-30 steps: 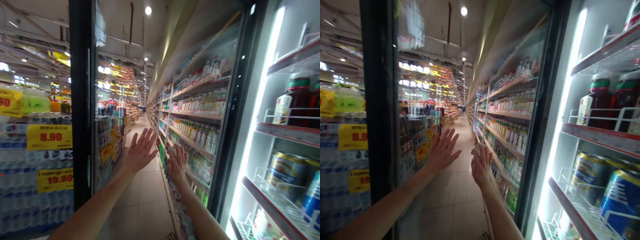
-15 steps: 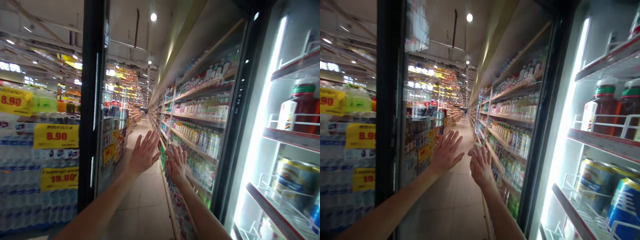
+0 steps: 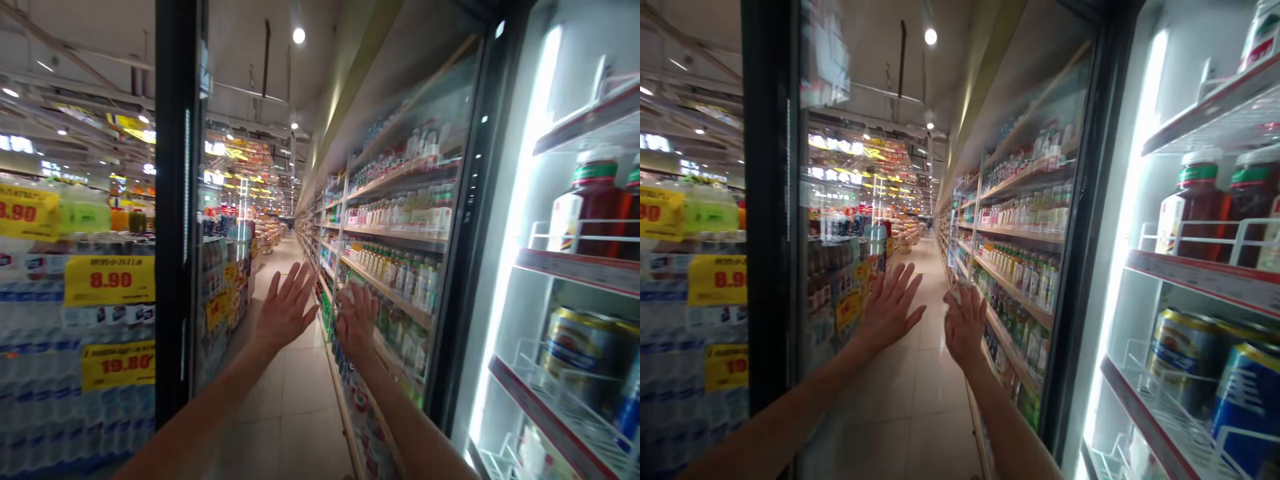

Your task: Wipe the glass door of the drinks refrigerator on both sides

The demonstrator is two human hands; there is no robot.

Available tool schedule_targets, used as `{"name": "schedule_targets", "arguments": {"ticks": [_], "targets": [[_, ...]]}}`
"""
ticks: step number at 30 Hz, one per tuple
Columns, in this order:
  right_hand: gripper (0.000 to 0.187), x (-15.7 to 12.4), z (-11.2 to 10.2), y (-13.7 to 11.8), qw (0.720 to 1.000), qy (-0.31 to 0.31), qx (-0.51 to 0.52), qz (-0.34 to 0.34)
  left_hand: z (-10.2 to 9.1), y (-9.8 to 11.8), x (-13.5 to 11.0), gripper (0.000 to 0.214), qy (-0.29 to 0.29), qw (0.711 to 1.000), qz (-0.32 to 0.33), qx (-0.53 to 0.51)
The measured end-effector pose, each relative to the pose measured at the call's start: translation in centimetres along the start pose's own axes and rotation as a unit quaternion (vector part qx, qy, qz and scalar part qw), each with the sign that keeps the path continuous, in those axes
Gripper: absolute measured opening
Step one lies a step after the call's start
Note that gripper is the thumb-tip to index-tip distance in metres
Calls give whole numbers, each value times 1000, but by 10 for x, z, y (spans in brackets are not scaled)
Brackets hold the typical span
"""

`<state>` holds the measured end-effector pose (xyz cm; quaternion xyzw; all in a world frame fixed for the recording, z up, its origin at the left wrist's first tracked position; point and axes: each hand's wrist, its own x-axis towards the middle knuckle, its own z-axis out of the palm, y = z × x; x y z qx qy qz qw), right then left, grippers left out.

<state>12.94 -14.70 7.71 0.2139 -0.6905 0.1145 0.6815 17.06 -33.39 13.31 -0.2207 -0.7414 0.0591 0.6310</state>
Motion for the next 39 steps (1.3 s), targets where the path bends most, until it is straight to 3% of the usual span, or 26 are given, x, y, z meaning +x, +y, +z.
{"name": "schedule_targets", "arguments": {"ticks": [3,7,9,10,12,16,18,20,24,26,28,30,33,35,39], "targets": [[44,-2,-2,12,999,-11,-4,-31,0,-1,0,63,1,1000,1,-3],[45,14,-12,77,980,86,-45,172,0,-1,0,57,7,1000,3,-2],[47,26,-14,94,958,129,-49,250,0,0,0,56,9,1000,2,0],[47,30,-14,94,956,136,-47,256,0,1,0,56,10,1000,1,1],[46,35,-10,77,970,126,-38,205,0,1,0,56,13,1000,-1,4],[41,29,0,28,999,48,-18,5,0,0,0,55,14,1000,-1,5],[40,25,-1,26,999,23,-16,-42,0,-1,0,54,10,1000,0,5],[41,25,-5,45,999,29,-20,-18,0,-1,0,53,10,1000,0,4],[51,36,-16,99,973,132,-43,186,0,-1,0,54,16,1000,5,4],[56,41,-16,104,957,165,-41,234,0,0,0,55,16,1000,5,4],[59,41,-10,86,971,142,-25,190,1,0,0,55,16,1000,4,5],[58,37,-3,57,992,87,-5,92,1,-1,0,55,15,1000,4,4],[52,30,2,29,999,39,-3,-15,1,-2,-1,56,13,1000,4,0],[46,30,-1,37,999,41,-23,-7,0,-3,-1,58,9,1000,3,-3],[48,40,-14,88,985,90,-48,136,0,0,-1,59,6,1000,0,1]]}}
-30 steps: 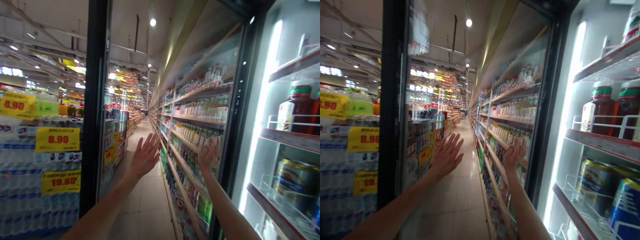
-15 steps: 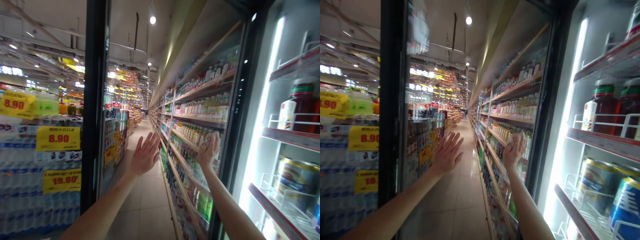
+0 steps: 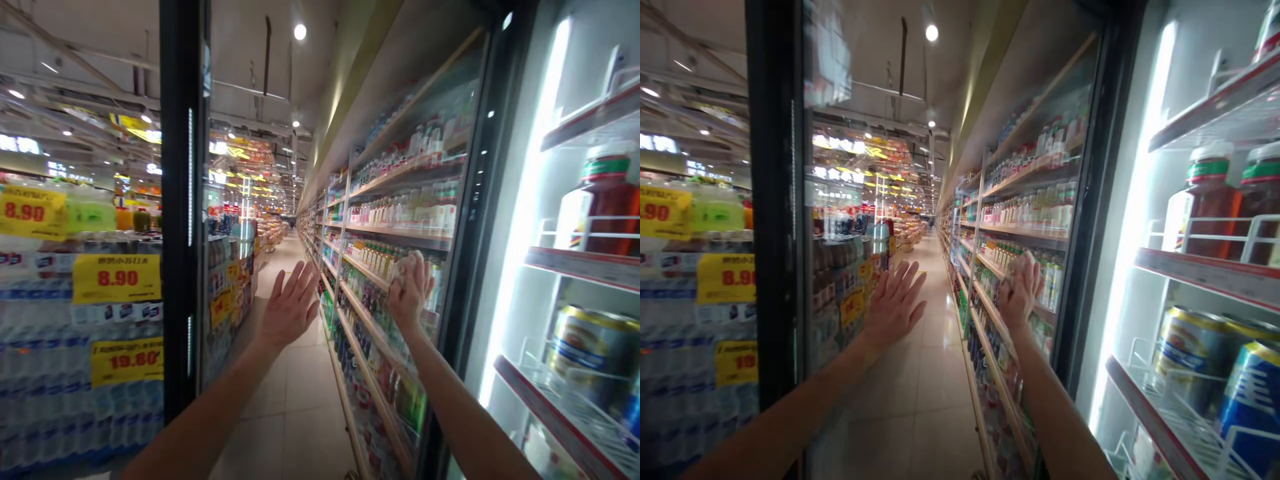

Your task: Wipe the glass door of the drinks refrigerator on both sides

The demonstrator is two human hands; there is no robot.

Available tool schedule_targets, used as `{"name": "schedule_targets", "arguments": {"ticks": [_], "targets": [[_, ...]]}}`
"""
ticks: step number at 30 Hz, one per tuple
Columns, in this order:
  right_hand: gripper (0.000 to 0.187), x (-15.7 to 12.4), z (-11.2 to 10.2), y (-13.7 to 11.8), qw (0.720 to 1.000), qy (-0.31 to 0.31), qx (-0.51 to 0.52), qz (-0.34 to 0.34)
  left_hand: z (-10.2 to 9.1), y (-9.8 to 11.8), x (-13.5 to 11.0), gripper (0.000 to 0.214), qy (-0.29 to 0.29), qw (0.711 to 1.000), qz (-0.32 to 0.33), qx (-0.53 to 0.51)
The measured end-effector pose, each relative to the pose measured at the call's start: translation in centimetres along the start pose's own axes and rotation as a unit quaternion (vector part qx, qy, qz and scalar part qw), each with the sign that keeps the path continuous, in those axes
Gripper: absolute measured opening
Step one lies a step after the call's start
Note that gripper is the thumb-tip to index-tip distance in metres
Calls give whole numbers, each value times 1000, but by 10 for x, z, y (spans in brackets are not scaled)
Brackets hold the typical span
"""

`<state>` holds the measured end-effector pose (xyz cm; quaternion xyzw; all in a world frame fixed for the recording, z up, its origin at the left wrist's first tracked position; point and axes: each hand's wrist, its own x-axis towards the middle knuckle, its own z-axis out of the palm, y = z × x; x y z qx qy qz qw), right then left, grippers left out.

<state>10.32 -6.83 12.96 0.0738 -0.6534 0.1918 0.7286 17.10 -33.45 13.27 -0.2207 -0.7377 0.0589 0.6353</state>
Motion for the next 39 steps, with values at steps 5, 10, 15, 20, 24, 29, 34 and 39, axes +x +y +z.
{"name": "schedule_targets", "arguments": {"ticks": [5,10,15,20,24,29,34,39], "targets": [[49,2,4,-17,999,25,22,8,-1,2,1,57,2,1000,2,3],[44,-31,5,-75,971,-90,59,-211,-1,-1,1,56,5,1000,3,0],[45,-5,3,-11,998,-11,15,-60,1,-2,0,55,12,1000,0,2],[49,33,5,38,984,95,-11,150,2,0,1,58,14,1000,-6,-2],[44,15,9,-18,997,1,26,-67,4,-1,0,58,20,1000,-5,-13],[39,1,8,-43,970,-76,47,-224,6,-3,0,55,32,999,-2,-15],[47,55,8,25,996,53,2,75,4,-1,0,53,32,999,-5,-11],[47,75,14,-4,999,38,24,24,4,0,0,53,35,999,-10,-15]]}}
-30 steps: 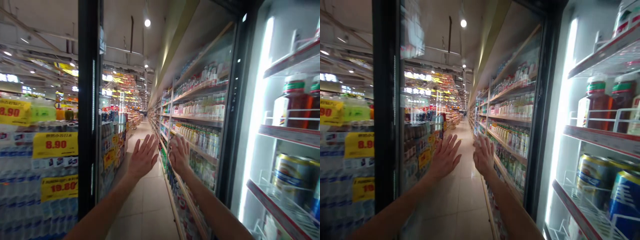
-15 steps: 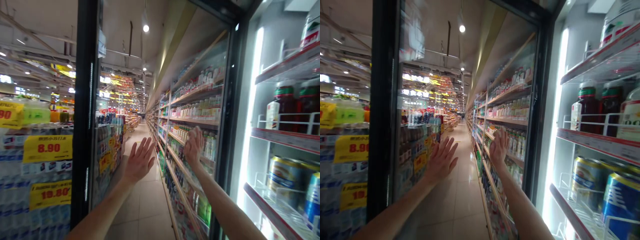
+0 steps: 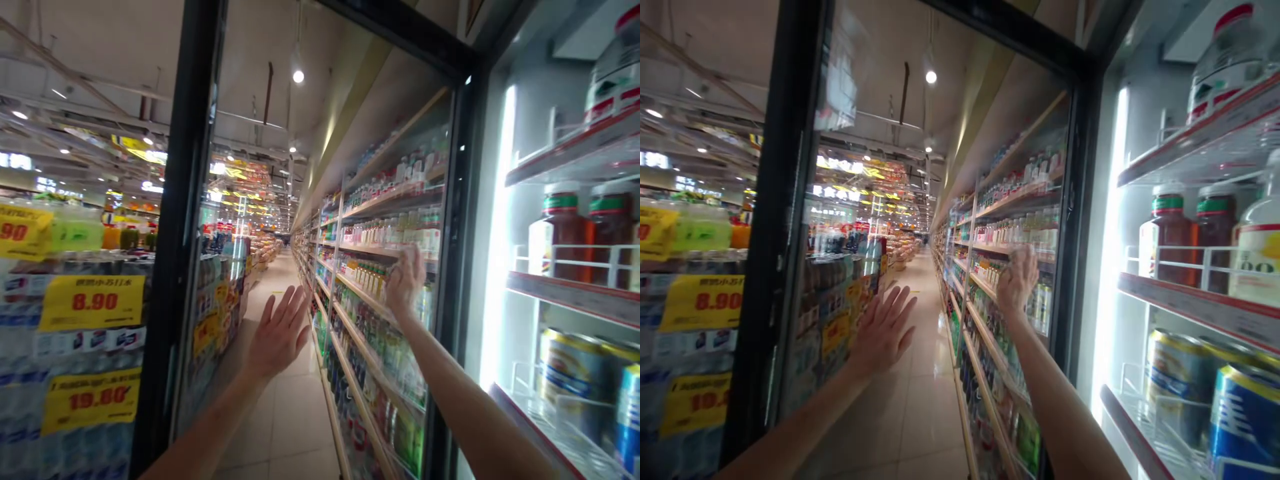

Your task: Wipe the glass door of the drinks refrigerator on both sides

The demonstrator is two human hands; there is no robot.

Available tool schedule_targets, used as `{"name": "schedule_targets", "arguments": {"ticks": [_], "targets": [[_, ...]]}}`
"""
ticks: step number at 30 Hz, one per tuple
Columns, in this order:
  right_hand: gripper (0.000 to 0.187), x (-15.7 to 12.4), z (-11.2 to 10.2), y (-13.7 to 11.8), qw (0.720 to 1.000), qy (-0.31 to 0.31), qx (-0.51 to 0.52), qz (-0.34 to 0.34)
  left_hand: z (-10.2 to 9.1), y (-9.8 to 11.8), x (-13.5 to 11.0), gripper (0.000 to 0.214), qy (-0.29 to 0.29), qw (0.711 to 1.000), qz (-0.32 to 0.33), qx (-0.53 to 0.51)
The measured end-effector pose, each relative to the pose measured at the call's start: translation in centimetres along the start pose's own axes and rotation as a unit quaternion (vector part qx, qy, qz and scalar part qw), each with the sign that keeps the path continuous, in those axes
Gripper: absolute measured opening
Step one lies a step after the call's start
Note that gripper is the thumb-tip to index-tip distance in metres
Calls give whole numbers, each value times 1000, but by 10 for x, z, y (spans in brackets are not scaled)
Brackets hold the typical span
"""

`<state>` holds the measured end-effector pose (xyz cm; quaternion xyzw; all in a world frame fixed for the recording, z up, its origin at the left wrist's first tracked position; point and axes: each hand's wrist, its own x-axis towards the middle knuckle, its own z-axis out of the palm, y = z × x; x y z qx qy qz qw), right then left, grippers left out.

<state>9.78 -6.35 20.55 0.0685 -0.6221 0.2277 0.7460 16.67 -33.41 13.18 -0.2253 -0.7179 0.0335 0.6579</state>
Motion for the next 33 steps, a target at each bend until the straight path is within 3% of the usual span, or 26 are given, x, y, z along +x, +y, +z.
{"name": "schedule_targets", "arguments": {"ticks": [4,6,8,10,12,14,16,18,20,22,23,24,26,29,31,33], "targets": [[40,-31,2,-53,960,-116,41,-252,1,-2,0,53,6,1000,1,-7],[39,-36,1,-51,955,-120,39,-270,1,-3,-1,52,5,1000,1,-8],[41,-24,1,-29,976,-92,17,-195,0,-3,-1,50,5,1000,1,-6],[44,1,2,1,997,-42,-9,-63,-1,-2,0,50,7,1000,4,-4],[48,26,5,21,997,18,-24,71,-1,-1,0,50,11,1000,5,-1],[50,41,8,23,990,51,-23,128,-2,0,0,51,16,1000,6,-2],[48,39,10,3,997,26,-8,74,-1,0,1,51,19,1000,5,-2],[45,25,12,-27,998,-34,12,-53,-1,0,1,51,19,1000,5,-2],[42,8,11,-52,975,-98,34,-197,-1,-1,0,51,18,1000,6,-3],[40,-2,10,-58,949,-132,42,-283,-1,-2,0,51,21,1000,6,-6],[41,-2,8,-53,948,-134,38,-285,-1,-2,0,50,22,1000,6,-6],[41,2,7,-42,959,-123,28,-255,-1,-2,0,49,24,1000,6,-5],[43,20,6,-12,990,-70,-2,-123,-1,-2,1,49,28,1000,6,1],[48,56,9,28,997,27,-33,57,0,-1,1,49,31,999,4,4],[49,71,15,32,995,48,-34,81,1,0,1,49,34,999,5,3],[47,73,22,12,998,33,-25,39,1,-1,0,49,37,999,6,4]]}}
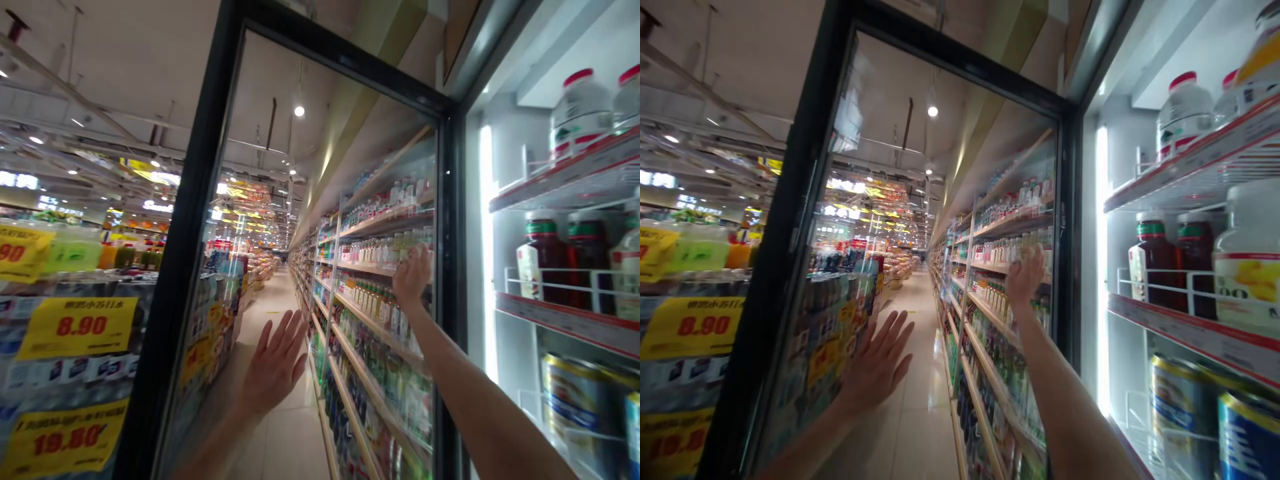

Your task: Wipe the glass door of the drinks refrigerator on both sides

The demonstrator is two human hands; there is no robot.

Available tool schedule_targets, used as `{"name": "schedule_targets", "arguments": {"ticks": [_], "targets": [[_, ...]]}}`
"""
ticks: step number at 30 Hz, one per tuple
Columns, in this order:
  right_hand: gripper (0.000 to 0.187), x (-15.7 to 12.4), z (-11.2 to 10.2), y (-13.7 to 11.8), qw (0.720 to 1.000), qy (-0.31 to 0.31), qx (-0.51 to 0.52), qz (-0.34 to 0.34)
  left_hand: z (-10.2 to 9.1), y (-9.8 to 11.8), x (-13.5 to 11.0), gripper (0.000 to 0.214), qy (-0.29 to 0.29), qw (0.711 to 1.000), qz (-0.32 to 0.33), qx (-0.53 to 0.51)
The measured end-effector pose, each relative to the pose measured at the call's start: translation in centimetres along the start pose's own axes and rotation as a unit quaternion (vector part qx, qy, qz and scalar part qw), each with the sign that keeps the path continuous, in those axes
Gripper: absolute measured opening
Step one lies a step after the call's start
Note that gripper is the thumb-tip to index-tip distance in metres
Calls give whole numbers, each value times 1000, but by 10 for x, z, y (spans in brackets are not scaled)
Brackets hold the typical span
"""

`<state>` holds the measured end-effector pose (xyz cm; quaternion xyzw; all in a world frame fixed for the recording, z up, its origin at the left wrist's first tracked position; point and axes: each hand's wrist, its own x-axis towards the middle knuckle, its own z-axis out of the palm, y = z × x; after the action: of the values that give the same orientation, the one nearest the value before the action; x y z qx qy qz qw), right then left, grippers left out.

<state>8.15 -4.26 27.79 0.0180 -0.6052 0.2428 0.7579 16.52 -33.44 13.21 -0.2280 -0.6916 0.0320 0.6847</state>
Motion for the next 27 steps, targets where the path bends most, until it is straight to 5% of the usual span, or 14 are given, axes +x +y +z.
{"name": "schedule_targets", "arguments": {"ticks": [4,7,9,12,14,16,20,24,27], "targets": [[42,-32,3,-64,975,-82,35,-202,1,-3,-1,51,-6,1000,-5,-8],[41,-51,-4,-83,931,-147,56,-329,1,-4,-1,51,-7,1000,-6,-18],[41,-49,-7,-73,934,-155,55,-316,1,-4,0,50,-2,1000,-1,-14],[43,-24,-6,-40,988,-77,39,-130,0,-3,0,48,-1,1000,2,-7],[46,-6,0,-26,999,-15,31,-11,0,-3,0,47,-2,1000,0,-10],[46,3,5,-29,999,7,32,23,1,-3,-1,46,-1,1000,-3,-14],[42,-24,9,-84,988,-61,57,-131,2,-3,-1,46,1,1000,1,-15],[42,-62,7,-143,913,-160,91,-363,0,-3,0,47,-6,1000,4,-10],[44,-48,14,-163,919,-168,87,-346,-14,-12,0,49,-24,999,31,-12]]}}
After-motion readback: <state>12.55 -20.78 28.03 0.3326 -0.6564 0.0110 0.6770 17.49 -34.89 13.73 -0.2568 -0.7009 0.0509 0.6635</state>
